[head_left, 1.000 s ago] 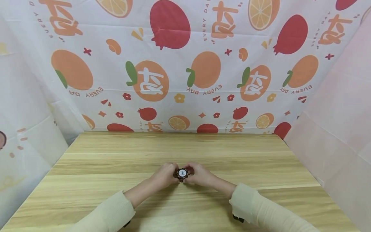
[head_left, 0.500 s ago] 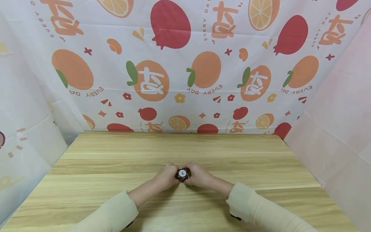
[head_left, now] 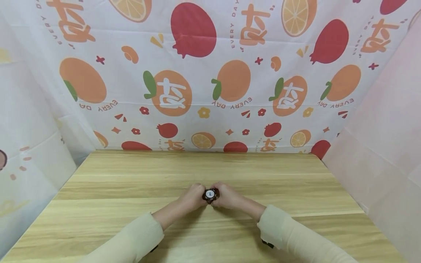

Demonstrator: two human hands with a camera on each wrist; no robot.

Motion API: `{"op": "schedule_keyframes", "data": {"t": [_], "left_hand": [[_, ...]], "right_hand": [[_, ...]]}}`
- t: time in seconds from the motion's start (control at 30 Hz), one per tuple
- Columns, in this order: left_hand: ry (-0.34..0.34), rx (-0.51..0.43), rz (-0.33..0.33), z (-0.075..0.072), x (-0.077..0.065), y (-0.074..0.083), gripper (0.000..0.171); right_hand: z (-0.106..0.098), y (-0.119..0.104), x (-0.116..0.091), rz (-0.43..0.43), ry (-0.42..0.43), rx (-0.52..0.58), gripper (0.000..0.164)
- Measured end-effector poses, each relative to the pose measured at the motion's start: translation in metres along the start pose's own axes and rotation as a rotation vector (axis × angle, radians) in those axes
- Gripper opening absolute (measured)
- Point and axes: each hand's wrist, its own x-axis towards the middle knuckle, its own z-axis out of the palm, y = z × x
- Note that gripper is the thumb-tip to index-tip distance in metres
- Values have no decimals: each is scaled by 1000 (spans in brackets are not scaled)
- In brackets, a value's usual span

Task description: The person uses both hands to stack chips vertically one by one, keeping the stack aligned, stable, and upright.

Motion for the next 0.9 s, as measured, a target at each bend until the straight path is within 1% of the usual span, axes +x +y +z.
{"op": "schedule_keyframes", "data": {"t": [0.13,0.2,0.23,0.4,0.47,0.5,0.7,0.9], "left_hand": [[12,19,28,0,7,-1,22],[12,22,29,-1,10,0,22],[11,24,25,-1,11,0,22],[-48,4,-36,-4,16,1,20],[-67,1,-50,-4,17,2,19],[-66,3,-47,-4,17,1,19],[-49,34,-4,-4,17,1,21],[-67,26,-24,-4,16,1,23]], "right_hand": [[-3,4,3,32,-9,3,40],[-4,6,4,55,-16,13,39],[-5,6,5,60,-18,19,39],[-7,8,7,72,-19,36,38],[-8,8,8,75,-17,31,38],[-8,8,7,74,-16,29,37],[-7,8,7,83,-27,14,37],[-6,8,7,87,-23,19,37]]}}
